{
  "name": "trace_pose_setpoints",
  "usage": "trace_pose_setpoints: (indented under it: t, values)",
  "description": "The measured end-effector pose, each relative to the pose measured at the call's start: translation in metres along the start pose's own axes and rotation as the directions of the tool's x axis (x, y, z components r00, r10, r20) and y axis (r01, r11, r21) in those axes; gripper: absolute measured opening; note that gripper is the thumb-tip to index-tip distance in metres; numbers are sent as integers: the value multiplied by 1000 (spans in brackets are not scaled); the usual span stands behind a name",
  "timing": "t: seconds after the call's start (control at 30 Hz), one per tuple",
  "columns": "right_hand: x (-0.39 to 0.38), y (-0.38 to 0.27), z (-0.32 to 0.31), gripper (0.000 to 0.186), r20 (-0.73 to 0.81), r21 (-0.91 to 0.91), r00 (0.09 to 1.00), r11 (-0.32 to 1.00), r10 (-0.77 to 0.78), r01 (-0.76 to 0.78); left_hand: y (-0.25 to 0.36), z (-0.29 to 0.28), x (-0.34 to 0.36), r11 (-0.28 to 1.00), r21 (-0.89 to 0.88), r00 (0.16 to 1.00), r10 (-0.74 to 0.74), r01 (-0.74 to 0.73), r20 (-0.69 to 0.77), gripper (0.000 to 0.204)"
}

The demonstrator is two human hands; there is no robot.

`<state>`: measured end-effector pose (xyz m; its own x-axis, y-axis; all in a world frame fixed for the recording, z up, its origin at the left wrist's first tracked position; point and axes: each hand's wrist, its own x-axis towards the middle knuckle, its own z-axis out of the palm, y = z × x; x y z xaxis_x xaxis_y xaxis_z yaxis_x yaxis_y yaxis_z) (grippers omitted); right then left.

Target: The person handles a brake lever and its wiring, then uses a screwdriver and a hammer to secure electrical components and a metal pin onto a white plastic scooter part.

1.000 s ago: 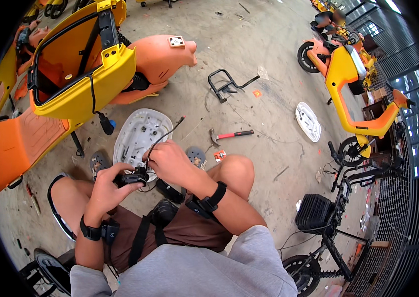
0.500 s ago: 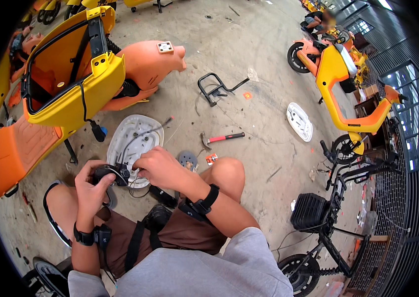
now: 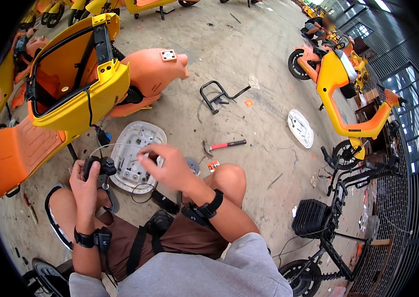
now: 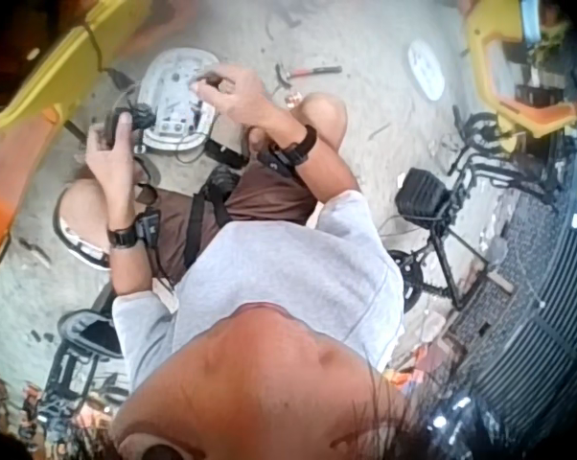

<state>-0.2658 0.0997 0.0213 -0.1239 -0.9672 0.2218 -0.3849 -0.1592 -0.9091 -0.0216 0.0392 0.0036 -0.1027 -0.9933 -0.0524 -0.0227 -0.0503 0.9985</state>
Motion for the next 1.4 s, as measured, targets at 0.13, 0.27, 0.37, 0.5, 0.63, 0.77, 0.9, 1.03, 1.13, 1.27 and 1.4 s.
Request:
trace_pose_setpoints:
  t: [0.13,0.27,0.37,0.5,0.63,0.77,0.9,1.03,1.13,1.27,1.4]
  values:
    - [5,2,-2,19,-345,-138,938,987,24,-76,0,6,-5,1000,-5,998,13,-13,67,26]
    - [8,6,-6,19,-396,-355,888,931,-234,87,0,9,-5,1000,-4,996,22,-21,85,27]
    - [8,8,-6,19,-387,-375,885,921,-257,104,1,11,-5,1000,0,994,11,-11,108,27]
    - [5,8,2,19,-378,-325,895,939,-239,114,2,13,-7,998,54,995,16,-21,98,25]
    - [-1,8,10,20,-262,-74,960,994,-99,82,4,14,-10,993,118,994,7,-20,110,21]
    - [-4,12,18,26,-22,-130,999,991,-36,33,2,19,-10,997,74,989,18,-29,144,21]
    - [-3,13,26,36,67,-181,997,983,25,-12,-2,27,-14,999,50,983,9,-19,183,28]
    - [-5,8,30,50,112,-71,987,992,116,-109,-5,31,-20,984,165,963,15,-61,268,35]
    - [-5,8,30,54,170,-29,942,957,288,-288,-7,35,-21,968,211,939,59,-136,338,41]
    - [-3,13,33,55,149,50,910,916,387,-398,-5,39,-23,963,238,919,21,-124,394,48]
    - [-3,19,37,44,112,219,926,900,360,-376,-1,41,-24,954,247,911,58,-172,409,53]
